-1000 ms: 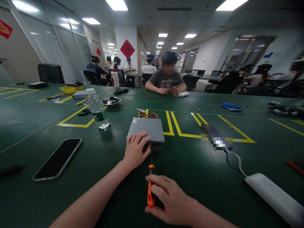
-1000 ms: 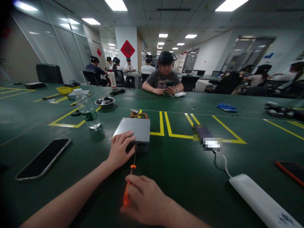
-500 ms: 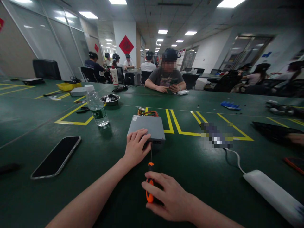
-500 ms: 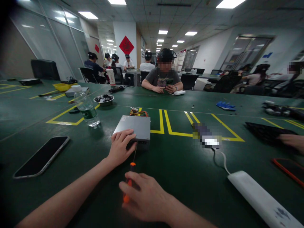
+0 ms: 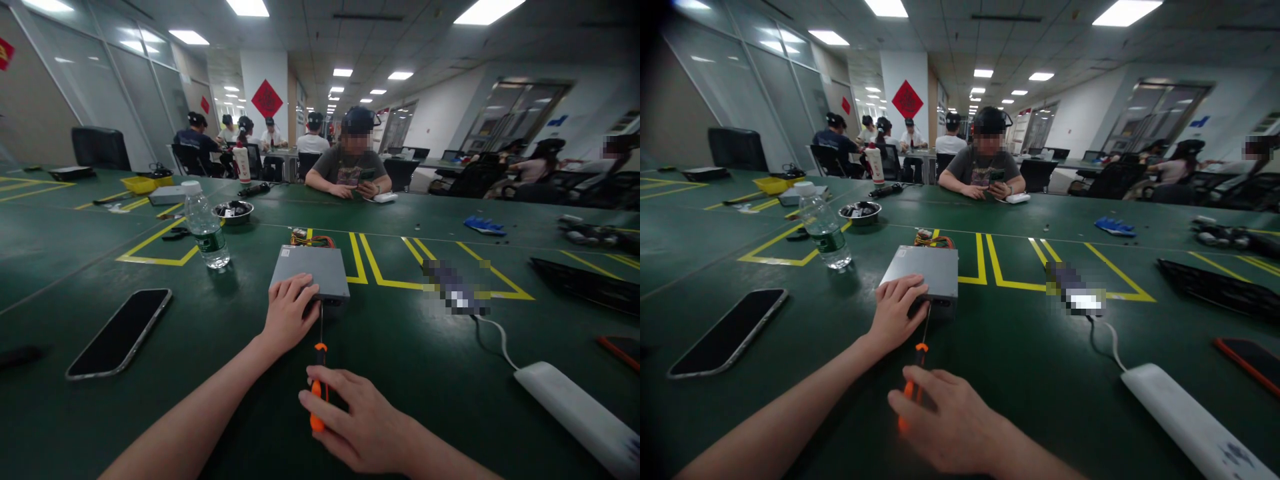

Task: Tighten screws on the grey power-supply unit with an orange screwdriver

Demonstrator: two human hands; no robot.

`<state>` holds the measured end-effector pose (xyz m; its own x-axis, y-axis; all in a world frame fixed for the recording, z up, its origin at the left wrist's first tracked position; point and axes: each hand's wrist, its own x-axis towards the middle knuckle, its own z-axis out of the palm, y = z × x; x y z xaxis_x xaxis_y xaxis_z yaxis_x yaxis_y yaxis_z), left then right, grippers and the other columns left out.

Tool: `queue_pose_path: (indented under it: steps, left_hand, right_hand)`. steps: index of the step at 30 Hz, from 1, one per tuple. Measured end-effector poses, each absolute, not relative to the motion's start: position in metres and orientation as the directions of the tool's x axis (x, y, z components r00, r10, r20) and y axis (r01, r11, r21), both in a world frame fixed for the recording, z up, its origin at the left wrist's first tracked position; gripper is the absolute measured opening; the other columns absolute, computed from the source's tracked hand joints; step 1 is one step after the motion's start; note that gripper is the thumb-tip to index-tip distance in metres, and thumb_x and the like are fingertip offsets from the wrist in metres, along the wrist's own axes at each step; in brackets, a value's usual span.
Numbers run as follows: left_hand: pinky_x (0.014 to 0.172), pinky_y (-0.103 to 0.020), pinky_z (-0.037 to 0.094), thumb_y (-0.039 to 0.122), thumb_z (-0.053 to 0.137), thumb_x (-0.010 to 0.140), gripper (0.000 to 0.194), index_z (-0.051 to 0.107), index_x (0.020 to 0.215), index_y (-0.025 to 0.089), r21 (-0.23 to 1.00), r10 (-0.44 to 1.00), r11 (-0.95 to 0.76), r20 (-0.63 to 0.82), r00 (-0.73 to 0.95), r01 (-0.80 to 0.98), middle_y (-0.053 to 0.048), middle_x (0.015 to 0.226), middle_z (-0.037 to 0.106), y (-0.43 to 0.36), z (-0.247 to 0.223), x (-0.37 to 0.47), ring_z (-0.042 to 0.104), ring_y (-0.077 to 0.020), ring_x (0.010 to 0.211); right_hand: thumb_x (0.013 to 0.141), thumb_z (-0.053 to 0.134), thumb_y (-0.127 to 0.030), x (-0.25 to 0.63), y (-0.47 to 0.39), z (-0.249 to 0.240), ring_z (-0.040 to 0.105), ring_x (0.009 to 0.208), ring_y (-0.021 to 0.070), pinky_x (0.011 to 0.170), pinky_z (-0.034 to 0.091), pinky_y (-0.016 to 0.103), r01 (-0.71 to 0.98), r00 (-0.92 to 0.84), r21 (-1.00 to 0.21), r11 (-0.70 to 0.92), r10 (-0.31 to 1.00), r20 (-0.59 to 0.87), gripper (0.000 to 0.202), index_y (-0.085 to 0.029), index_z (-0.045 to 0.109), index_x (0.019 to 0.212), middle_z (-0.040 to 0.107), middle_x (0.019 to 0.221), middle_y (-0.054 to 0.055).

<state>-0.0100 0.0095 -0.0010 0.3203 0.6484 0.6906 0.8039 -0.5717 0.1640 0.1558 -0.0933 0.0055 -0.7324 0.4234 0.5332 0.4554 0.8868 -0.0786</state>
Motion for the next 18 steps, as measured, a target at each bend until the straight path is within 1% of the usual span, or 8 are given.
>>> queue_pose_path:
  steps: [2, 4, 7, 9, 12, 13, 15, 18]
  left_hand:
    - [0.09, -0.039, 0.03, 0.028, 0.05, 0.084, 0.02, 0.055, 0.103, 0.025, 0.167, 0.649, -0.573, 0.69, 0.32, 0.802, -0.004, 0.118, 0.058, 0.009, -0.001, -0.01, 0.047, -0.0211, 0.114]
    - [0.09, -0.039, 0.03, 0.028, 0.05, 0.084, 0.02, 0.055, 0.104, 0.025, 0.167, 0.65, -0.573, 0.689, 0.321, 0.802, -0.004, 0.118, 0.058, 0.01, -0.001, -0.01, 0.047, -0.0214, 0.114]
    - [0.09, -0.039, 0.03, 0.029, 0.05, 0.084, 0.021, 0.055, 0.104, 0.025, 0.164, 0.65, -0.575, 0.686, 0.326, 0.801, -0.004, 0.118, 0.058, 0.01, -0.001, -0.011, 0.047, -0.0215, 0.115]
    - [0.09, -0.039, 0.03, 0.029, 0.051, 0.084, 0.021, 0.055, 0.104, 0.025, 0.161, 0.649, -0.574, 0.687, 0.326, 0.803, -0.004, 0.118, 0.058, 0.01, -0.001, -0.011, 0.047, -0.0214, 0.114]
    - [0.09, -0.039, 0.03, 0.028, 0.051, 0.083, 0.021, 0.055, 0.103, 0.025, 0.161, 0.646, -0.573, 0.691, 0.323, 0.804, -0.004, 0.118, 0.058, 0.011, -0.002, -0.011, 0.047, -0.0213, 0.114]
    - [0.09, -0.039, 0.03, 0.028, 0.052, 0.083, 0.021, 0.055, 0.103, 0.025, 0.161, 0.646, -0.574, 0.692, 0.322, 0.803, -0.004, 0.118, 0.058, 0.011, -0.002, -0.011, 0.048, -0.0212, 0.114]
    - [0.09, -0.039, 0.03, 0.028, 0.052, 0.083, 0.021, 0.055, 0.103, 0.025, 0.162, 0.645, -0.575, 0.693, 0.322, 0.802, -0.003, 0.118, 0.058, 0.011, -0.002, -0.01, 0.048, -0.021, 0.114]
    - [0.09, -0.04, 0.03, 0.028, 0.052, 0.083, 0.021, 0.055, 0.103, 0.025, 0.165, 0.645, -0.575, 0.694, 0.32, 0.801, -0.003, 0.117, 0.059, 0.012, -0.003, -0.01, 0.048, -0.021, 0.113]
  right_hand:
    - [0.088, 0.045, -0.025, 0.156, -0.094, 0.006, 0.062, 0.093, 0.0207, 0.075, 0.051, 0.033, 0.46, -0.75, -0.027, 0.888, 0.405, 0.523, 0.027, -0.017, 0.051, 0.114, 0.06, 0.109, 0.016]
    - [0.087, 0.046, -0.022, 0.156, -0.093, 0.001, 0.064, 0.085, 0.0188, 0.071, 0.051, 0.032, 0.463, -0.716, 0.002, 0.886, 0.373, 0.59, 0.02, -0.016, 0.053, 0.105, 0.061, 0.107, 0.018]
    - [0.087, 0.049, -0.022, 0.157, -0.091, -0.008, 0.064, 0.08, 0.0161, 0.07, 0.051, 0.029, 0.447, -0.654, -0.029, 0.894, 0.349, 0.671, 0.011, -0.014, 0.052, 0.094, 0.063, 0.103, 0.017]
    - [0.088, 0.049, -0.027, 0.157, -0.091, -0.008, 0.063, 0.087, 0.0171, 0.074, 0.051, 0.029, 0.438, -0.642, -0.088, 0.894, 0.381, 0.665, 0.016, -0.014, 0.05, 0.097, 0.063, 0.103, 0.016]
    - [0.089, 0.045, -0.034, 0.157, -0.093, 0.0, 0.061, 0.096, 0.0204, 0.076, 0.051, 0.03, 0.442, -0.707, -0.128, 0.888, 0.433, 0.559, 0.03, -0.013, 0.048, 0.111, 0.061, 0.108, 0.017]
    - [0.09, 0.043, -0.033, 0.156, -0.094, 0.004, 0.061, 0.097, 0.0208, 0.075, 0.051, 0.031, 0.448, -0.735, -0.105, 0.888, 0.433, 0.522, 0.031, -0.014, 0.048, 0.115, 0.06, 0.109, 0.017]
    - [0.092, 0.04, -0.032, 0.155, -0.095, 0.009, 0.06, 0.097, 0.0213, 0.073, 0.051, 0.033, 0.458, -0.755, -0.038, 0.888, 0.411, 0.51, 0.03, -0.017, 0.05, 0.115, 0.06, 0.11, 0.017]
    - [0.092, 0.041, -0.03, 0.154, -0.095, 0.006, 0.06, 0.096, 0.0203, 0.07, 0.05, 0.032, 0.465, -0.711, 0.006, 0.885, 0.369, 0.599, 0.023, -0.016, 0.055, 0.104, 0.062, 0.107, 0.018]
